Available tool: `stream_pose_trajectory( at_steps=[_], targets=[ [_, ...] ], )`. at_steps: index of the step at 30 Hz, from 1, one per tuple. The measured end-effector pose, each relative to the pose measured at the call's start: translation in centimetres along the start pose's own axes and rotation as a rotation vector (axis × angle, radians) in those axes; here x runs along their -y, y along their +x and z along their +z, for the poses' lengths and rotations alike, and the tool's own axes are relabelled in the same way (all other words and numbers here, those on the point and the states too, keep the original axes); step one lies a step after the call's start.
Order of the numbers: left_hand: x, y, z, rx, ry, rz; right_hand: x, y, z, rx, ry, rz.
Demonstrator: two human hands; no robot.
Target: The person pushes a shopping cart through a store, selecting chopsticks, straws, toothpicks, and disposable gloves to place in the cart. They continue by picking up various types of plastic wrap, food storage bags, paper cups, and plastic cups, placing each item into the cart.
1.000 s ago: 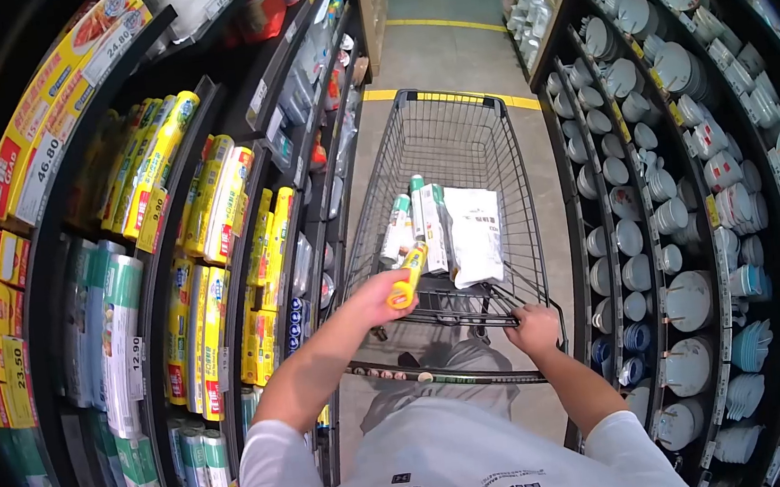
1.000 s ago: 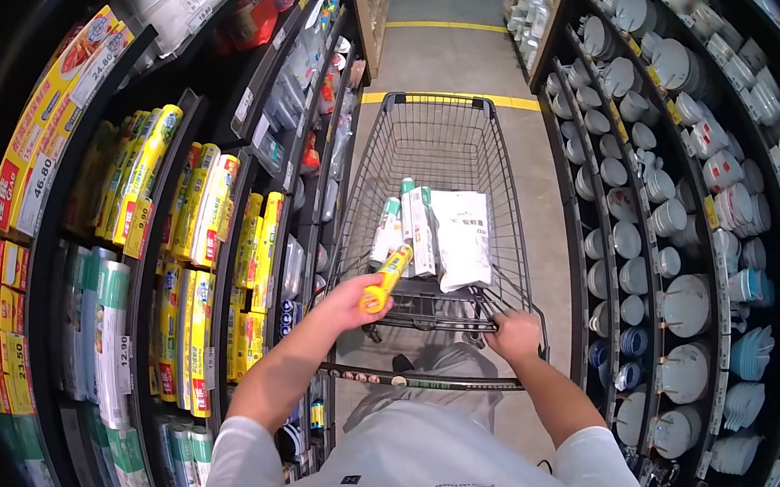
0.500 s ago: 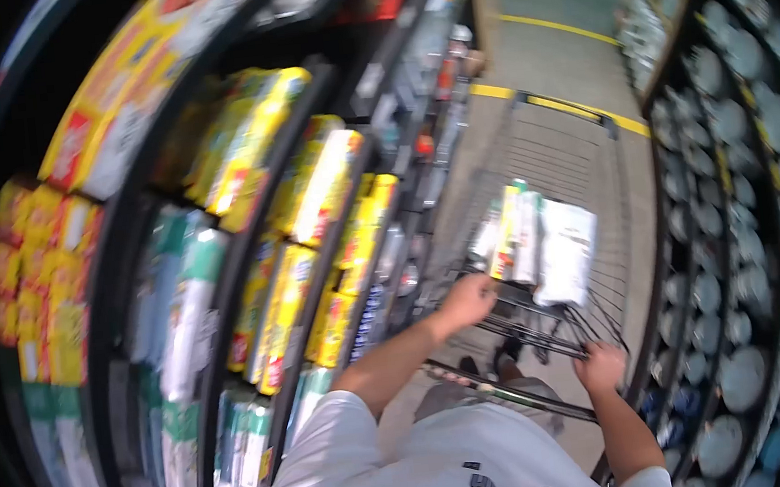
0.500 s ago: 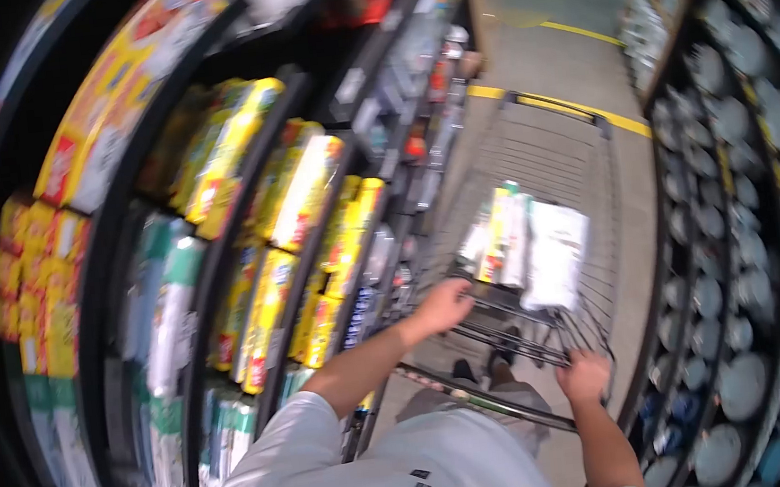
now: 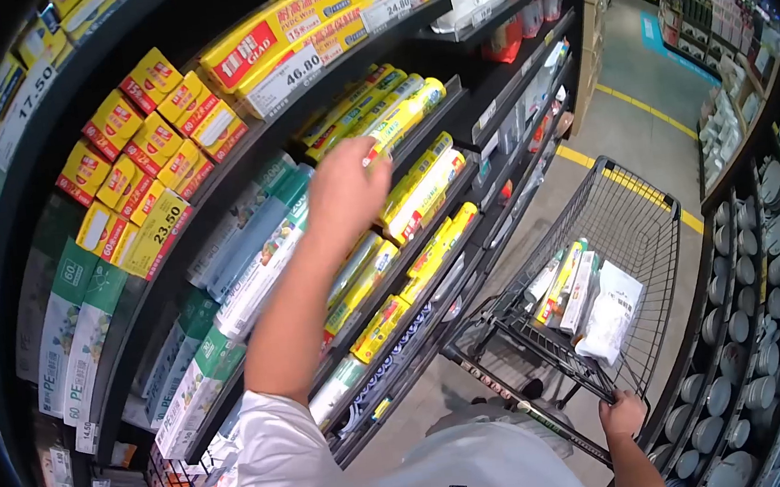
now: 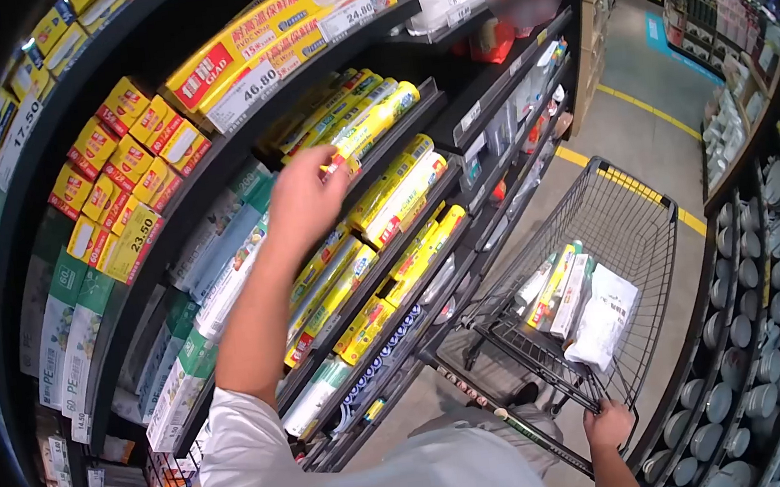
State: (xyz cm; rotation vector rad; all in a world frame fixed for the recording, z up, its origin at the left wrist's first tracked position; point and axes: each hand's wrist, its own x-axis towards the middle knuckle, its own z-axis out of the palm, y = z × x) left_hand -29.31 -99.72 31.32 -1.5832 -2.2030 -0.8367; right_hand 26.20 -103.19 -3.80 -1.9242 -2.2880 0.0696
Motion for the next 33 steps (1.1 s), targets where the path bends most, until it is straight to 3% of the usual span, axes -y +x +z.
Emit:
stream_pose_trajectory(
  at_steps=[1,4,7,16,24,26,27,31,32,33],
  targets=[
    [0.8,1.5,-0.8,0.018,0.136,-0.024,0.0,0.1,0.0,0.006,-0.001,0.003],
    [2.7,4.5,-1.0,0.437,0.260,-0.375,-0.3,0.5,0.4,0.038,-0.031,0.037],
    [4.2,5.5,0.6,0.442,0.342,-0.238,-0.4,0.4,0.1,0.030,-0.020,0.011],
    [6.0,7.4,0.2,0.695,0.165,-0.274,-0.3,0.4,0.1,0.014,0.021,0.013],
    [4.1,5.3,-0.5,0.526,0.106,-0.383,-0.5,0.4,0.1,-0.001,0.035,0.001],
    [5.3,5.3,0.3,0.396,0.133,-0.307,-0.9,0.4,0.9,-0.020,0.028,-0.014],
    [4.8,5.7,-0.4,0.425,0.122,-0.303,-0.7,0.5,0.5,0.025,0.013,0.002],
    [4.6,6.8,-1.0,0.333,-0.026,-0.375,0.0,0.5,-0.5,0.009,0.028,-0.001],
    [4.5,6.5,-1.2,0.241,-0.087,-0.266,0.0,0.5,-0.5,0.019,0.011,-0.010],
    [4.4,6.3,-1.3,0.180,-0.087,-0.280,0.0,0.5,-0.6,0.032,-0.004,-0.015]
  ],
)
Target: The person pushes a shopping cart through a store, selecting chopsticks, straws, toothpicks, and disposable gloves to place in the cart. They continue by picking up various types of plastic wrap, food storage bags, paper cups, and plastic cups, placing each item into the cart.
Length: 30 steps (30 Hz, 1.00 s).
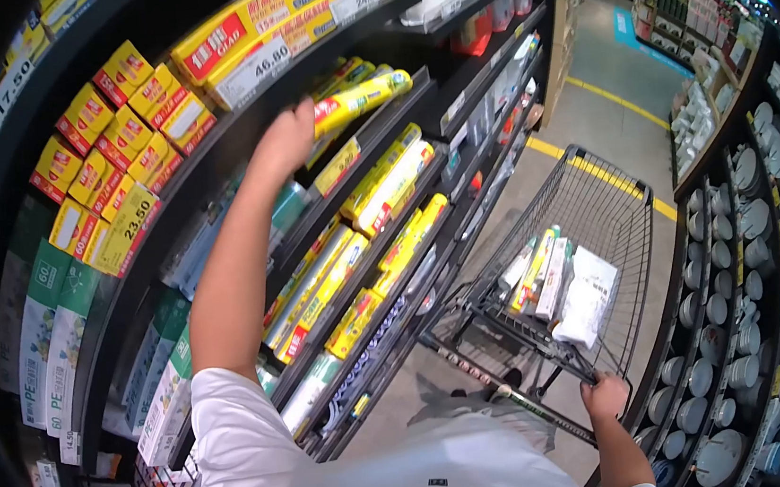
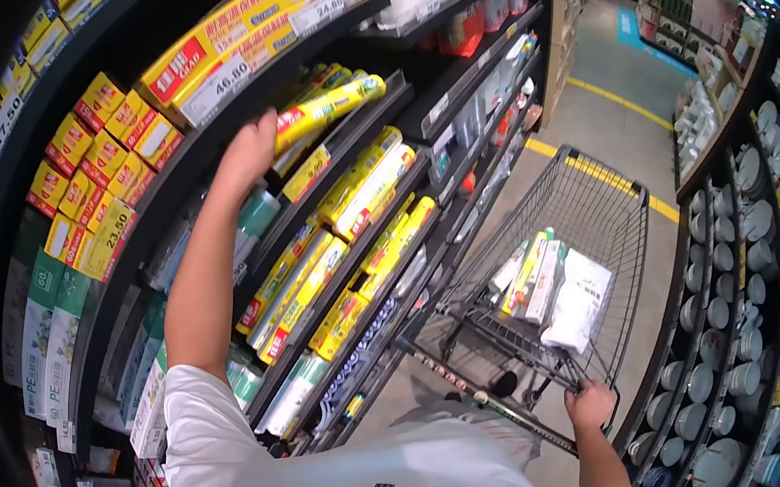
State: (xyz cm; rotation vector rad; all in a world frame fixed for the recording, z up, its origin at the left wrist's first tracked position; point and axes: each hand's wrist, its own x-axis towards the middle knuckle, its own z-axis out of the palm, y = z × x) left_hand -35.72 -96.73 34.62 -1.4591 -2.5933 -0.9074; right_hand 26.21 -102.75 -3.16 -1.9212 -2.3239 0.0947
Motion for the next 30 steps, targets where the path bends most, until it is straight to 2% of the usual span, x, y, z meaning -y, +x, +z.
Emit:
stream_pose_trajectory(
  at_steps=[1,3,4,5,6,7,9,11,12,13,14,16,17,19,21,23,25,27,29,30],
  targets=[
    [0.0,-0.1,0.0,-0.062,-0.011,-0.005,0.2,0.1,-0.2,0.008,-0.015,-0.001],
    [0.7,-0.2,-0.6,0.093,-0.299,-0.243,0.6,0.2,-0.7,0.050,0.000,-0.013],
    [0.9,-1.3,-0.1,0.087,-0.596,-0.250,0.4,0.4,-0.2,0.051,0.018,-0.021],
    [-0.5,-3.2,-0.3,-0.031,-0.704,-0.257,-0.2,0.4,0.1,0.050,0.029,-0.009],
    [-1.3,-4.4,-0.5,-0.053,-0.835,-0.273,-0.2,0.4,0.2,0.055,-0.002,0.009],
    [0.4,-4.4,0.0,0.031,-0.947,-0.268,0.0,0.2,0.1,0.069,-0.040,0.039],
    [-2.6,-7.8,0.7,0.037,-1.217,-0.338,0.0,0.2,-0.4,-0.041,-0.005,-0.032],
    [-3.3,-11.2,2.2,0.328,-1.409,-0.387,-0.3,0.4,-0.4,-0.018,0.028,-0.022],
    [-3.9,-12.8,4.4,0.352,-1.538,-0.470,-0.4,0.3,-0.3,-0.026,0.031,-0.012],
    [-3.2,-14.4,6.2,0.693,-1.528,-0.411,-0.4,0.4,-0.1,-0.036,0.041,-0.010],
    [-5.2,-15.7,8.1,0.968,-1.566,-0.442,-0.3,0.4,0.1,-0.047,0.055,-0.012],
    [-6.3,-17.8,14.2,1.275,-1.630,-0.680,-0.3,0.4,0.2,-0.057,0.053,-0.005],
    [-7.8,-19.0,17.6,1.174,-1.518,-0.836,-0.3,0.6,0.1,-0.062,0.052,-0.008],
    [-6.8,-20.4,25.9,1.343,-1.657,-1.007,0.0,0.6,0.0,-0.022,0.048,0.029],
    [-7.5,-21.5,32.0,1.365,-1.585,-1.131,-0.3,0.5,0.3,-0.020,0.052,0.042],
    [-6.4,-22.4,40.1,1.369,-1.501,-1.139,-0.7,0.3,0.7,-0.004,0.043,0.025],
    [-8.3,-22.4,43.4,1.225,-1.245,-1.042,0.0,0.7,0.0,0.033,0.048,0.052],
    [-10.1,-21.6,44.0,1.190,-0.851,-0.787,0.1,0.9,0.5,-0.027,0.067,0.045],
    [-8.0,-22.0,47.1,1.015,-0.293,-0.339,0.1,0.9,-0.1,-0.034,0.068,0.041],
    [-7.7,-22.4,46.1,0.939,-0.275,-0.195,-0.2,0.9,0.3,-0.018,0.045,0.033]
  ],
)
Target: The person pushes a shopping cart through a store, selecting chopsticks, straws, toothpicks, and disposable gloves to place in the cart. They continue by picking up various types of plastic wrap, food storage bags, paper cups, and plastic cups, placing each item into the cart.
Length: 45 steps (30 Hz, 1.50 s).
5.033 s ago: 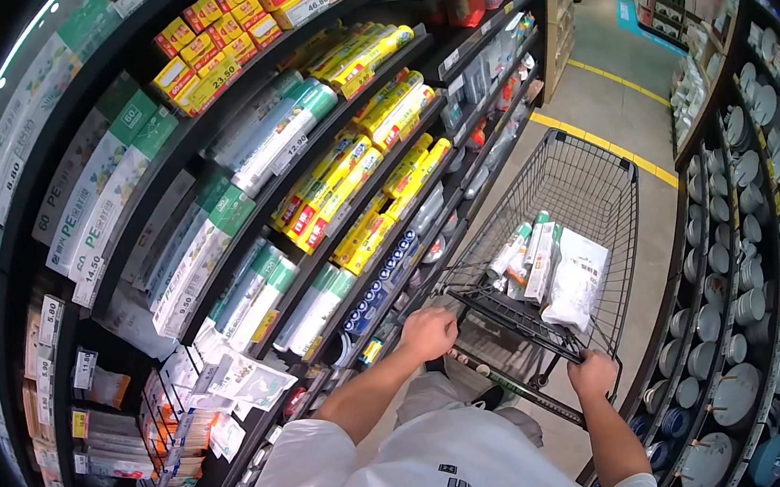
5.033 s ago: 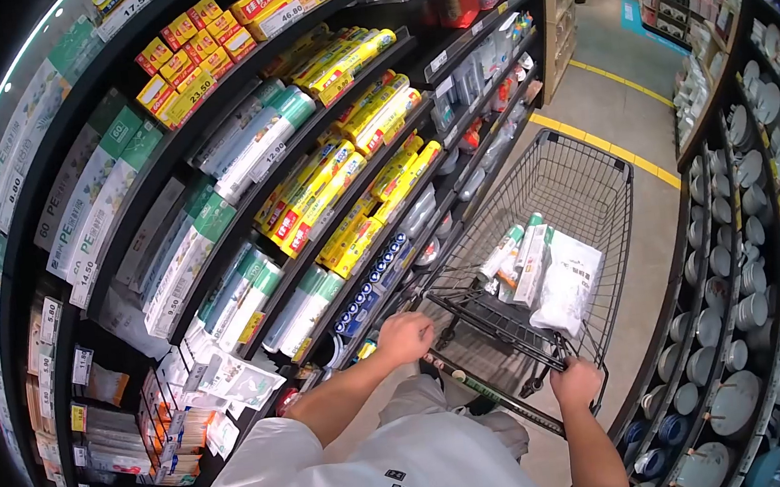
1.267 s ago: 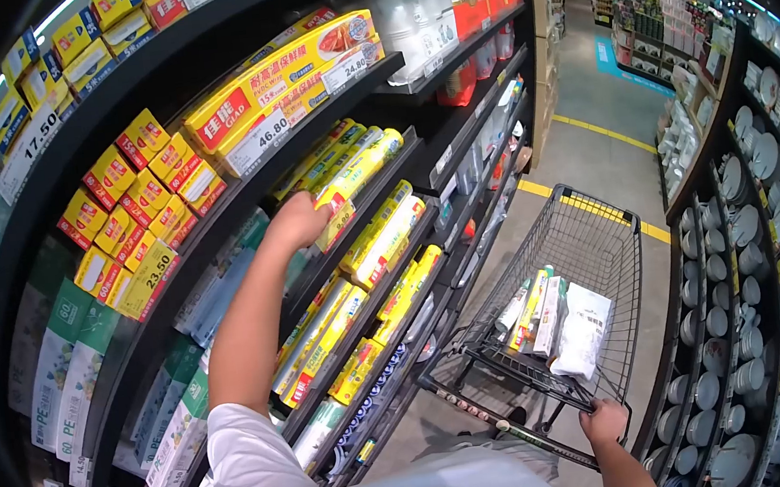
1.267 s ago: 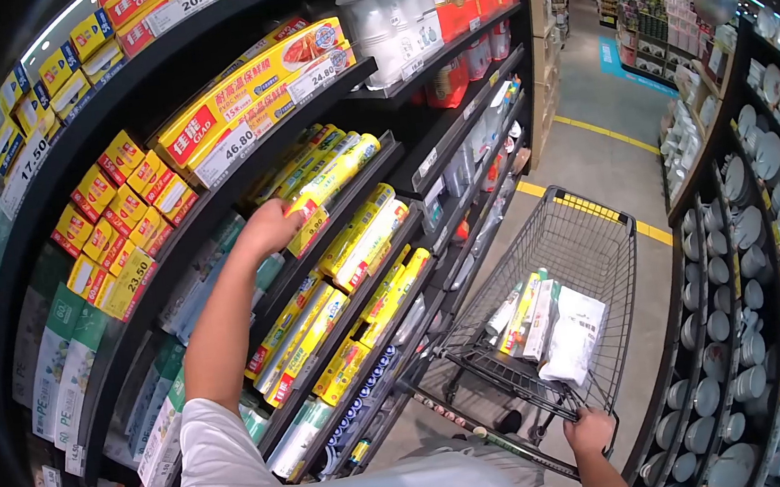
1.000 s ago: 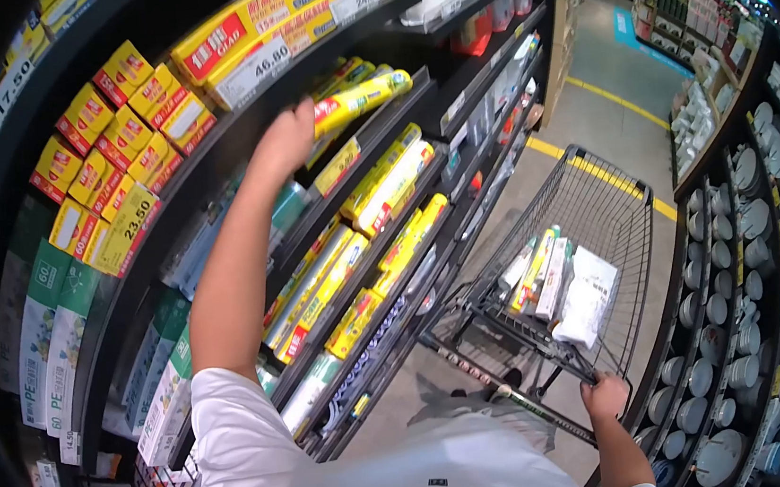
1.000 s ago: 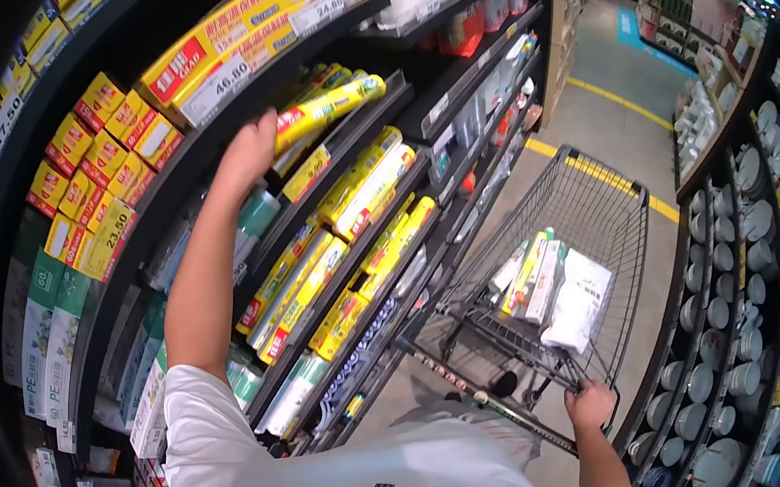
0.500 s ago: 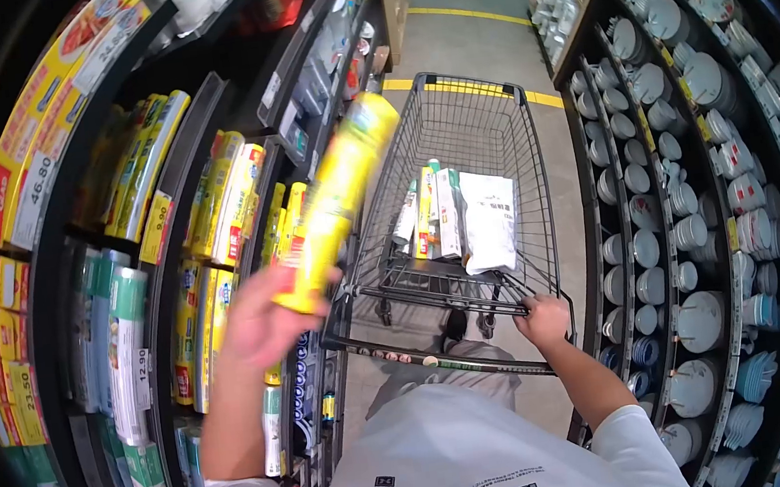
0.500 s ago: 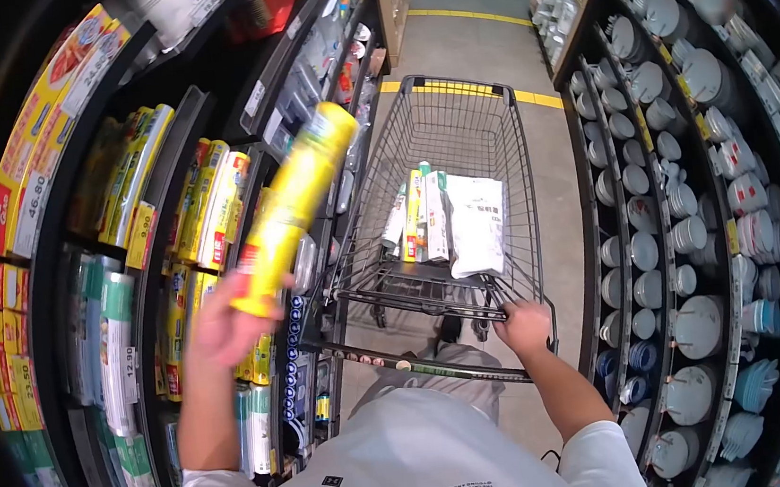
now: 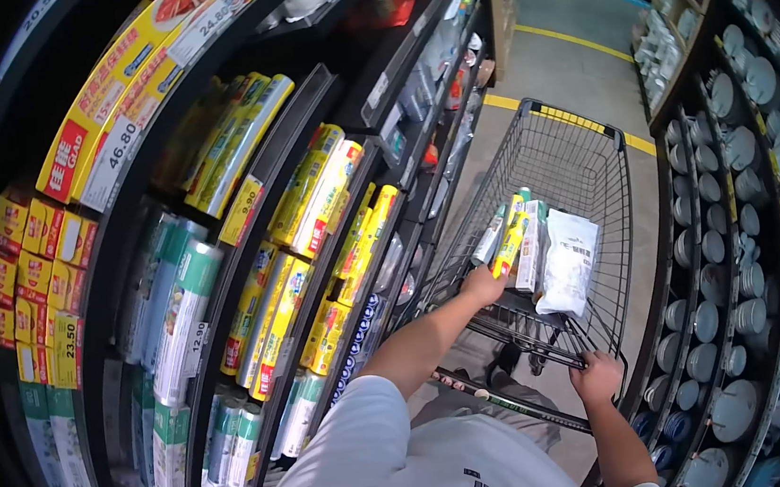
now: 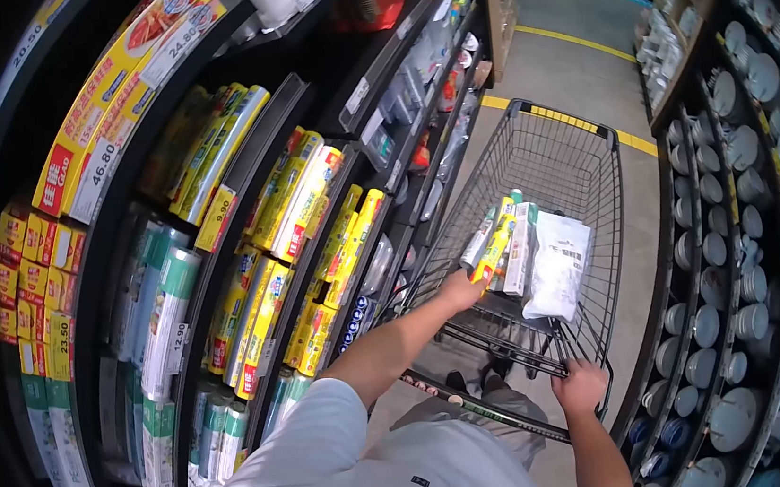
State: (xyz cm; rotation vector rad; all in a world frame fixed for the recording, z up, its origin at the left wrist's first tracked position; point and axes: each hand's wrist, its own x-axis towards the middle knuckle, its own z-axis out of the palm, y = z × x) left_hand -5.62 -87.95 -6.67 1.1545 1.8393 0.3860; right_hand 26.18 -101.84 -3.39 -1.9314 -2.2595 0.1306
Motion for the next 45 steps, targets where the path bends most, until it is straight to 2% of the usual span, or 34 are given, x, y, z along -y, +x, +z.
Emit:
stream_pose_trajectory(
  at_steps=[2,4,6,8,10,13,17,26,36,39,40,44,45],
  targets=[
    [0.4,-3.9,-1.2,-0.124,0.160,0.256,0.0,0.1,0.1,-0.002,0.010,-0.008],
    [3.4,-6.7,-1.9,-0.119,0.019,0.494,0.0,0.3,0.0,-0.003,0.007,-0.009],
    [3.8,-12.7,-5.3,-0.167,-0.043,0.628,-0.1,0.4,-0.1,0.005,-0.011,-0.011],
    [7.0,-15.8,-7.2,-0.320,0.087,0.808,-0.3,0.6,0.2,-0.004,-0.017,-0.008],
    [9.3,-18.1,-9.2,-0.436,0.236,0.905,-0.3,0.8,0.5,-0.009,-0.021,-0.005],
    [9.6,-19.1,-9.3,-0.429,0.323,0.839,0.2,0.9,-0.3,-0.009,-0.035,-0.039],
    [8.4,-18.6,-7.5,-0.481,0.513,0.638,-0.3,1.1,-0.3,0.035,-0.052,-0.065],
    [6.3,-15.4,-6.8,-0.537,0.523,0.697,-2.2,4.9,0.4,0.036,-0.076,-0.032],
    [1.5,-8.1,-7.9,-0.604,0.556,0.812,-3.5,13.0,0.0,0.073,-0.024,0.042],
    [-0.2,-5.5,-8.3,-0.624,0.546,0.843,-4.7,15.8,1.2,-0.028,0.004,0.015],
    [-0.6,-4.7,-8.3,-0.634,0.539,0.859,-5.0,16.8,1.2,0.023,-0.012,0.036],
    [-2.6,-0.9,-8.3,-0.512,0.624,0.640,-6.7,21.1,1.5,0.071,-0.066,0.027],
    [-3.4,-0.1,-8.6,-0.518,0.619,0.646,-7.0,22.1,1.2,0.070,-0.074,0.041]
  ],
)
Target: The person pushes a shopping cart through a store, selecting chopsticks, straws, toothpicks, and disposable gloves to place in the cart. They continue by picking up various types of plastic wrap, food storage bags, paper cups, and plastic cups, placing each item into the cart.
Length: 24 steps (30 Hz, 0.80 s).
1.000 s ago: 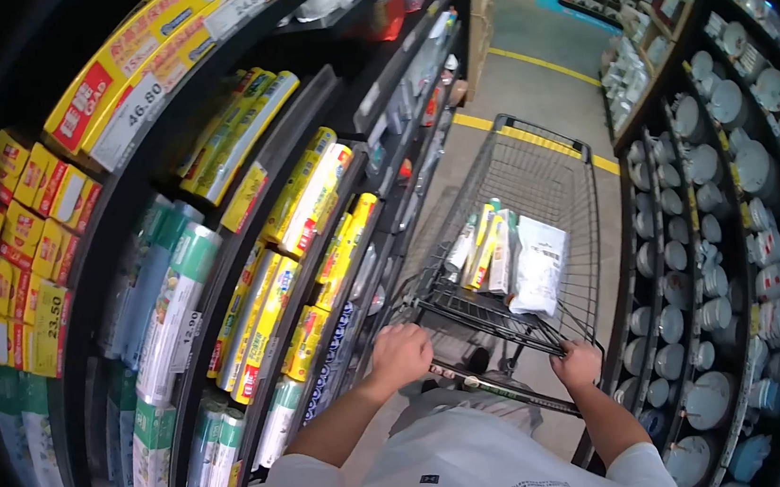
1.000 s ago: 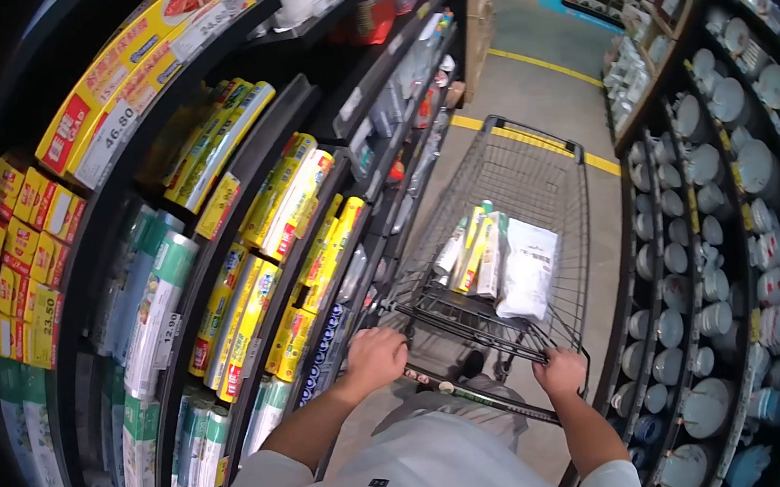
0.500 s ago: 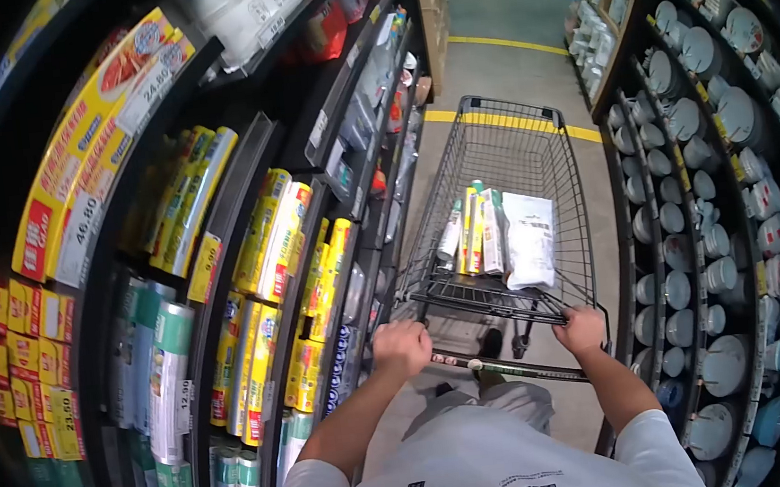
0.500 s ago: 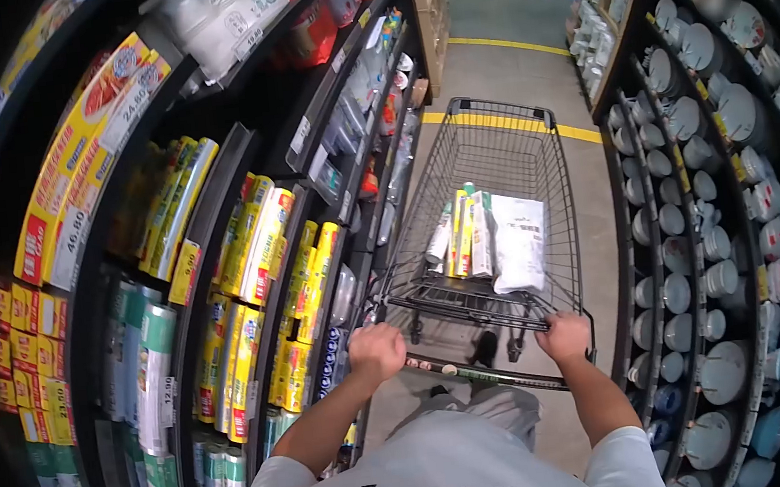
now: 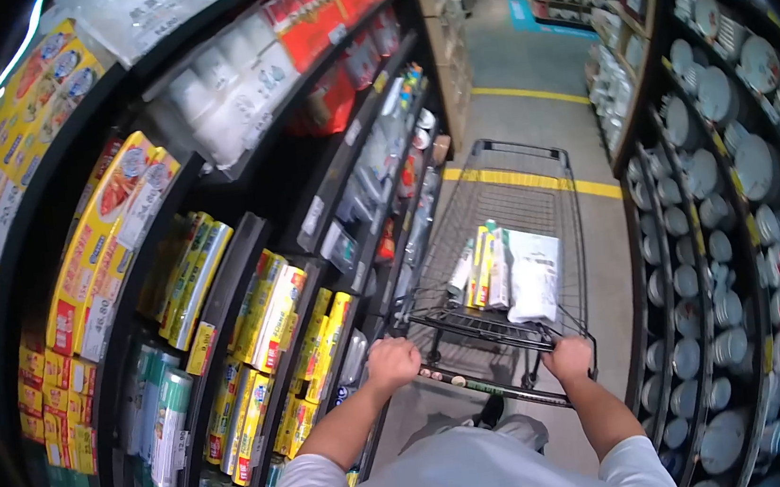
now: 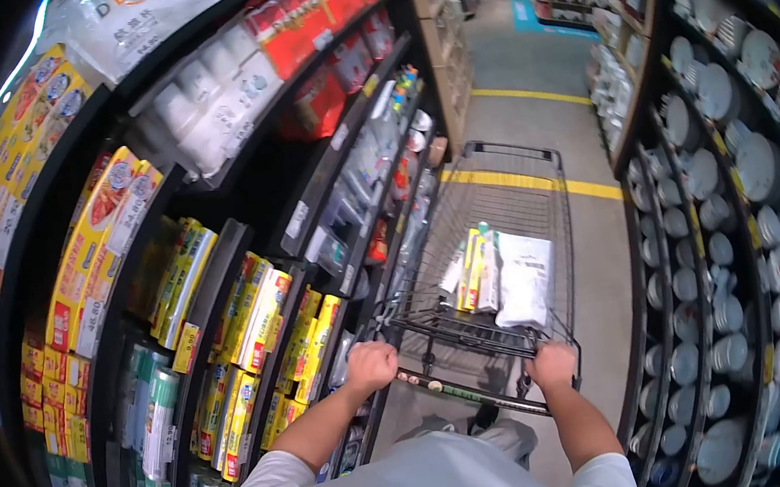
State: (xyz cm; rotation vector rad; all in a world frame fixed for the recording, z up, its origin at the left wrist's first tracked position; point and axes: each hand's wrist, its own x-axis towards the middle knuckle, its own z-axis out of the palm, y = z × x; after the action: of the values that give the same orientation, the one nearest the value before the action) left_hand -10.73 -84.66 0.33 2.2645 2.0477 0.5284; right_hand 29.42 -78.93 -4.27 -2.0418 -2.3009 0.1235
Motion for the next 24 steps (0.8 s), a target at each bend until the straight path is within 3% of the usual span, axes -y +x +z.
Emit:
stream_pose_trajectory(
  at_steps=[11,13,18,20,24],
  targets=[
    [-0.9,8.1,2.0,-0.069,0.039,-0.002,-1.9,9.1,-2.2,0.169,-0.073,0.016],
    [-0.6,9.4,3.2,-0.198,-0.014,0.064,-2.1,10.3,-3.0,0.231,-0.066,0.061],
    [-0.8,13.2,2.8,-0.180,-0.031,0.090,-3.4,13.2,-1.4,0.064,-0.012,-0.003],
    [-0.7,14.6,3.7,-0.387,-0.022,0.151,-3.6,14.9,-1.4,0.151,-0.042,0.070],
    [-0.3,17.3,3.3,-0.299,-0.085,0.060,-3.0,17.2,-3.1,0.076,-0.017,0.001]
  ],
)
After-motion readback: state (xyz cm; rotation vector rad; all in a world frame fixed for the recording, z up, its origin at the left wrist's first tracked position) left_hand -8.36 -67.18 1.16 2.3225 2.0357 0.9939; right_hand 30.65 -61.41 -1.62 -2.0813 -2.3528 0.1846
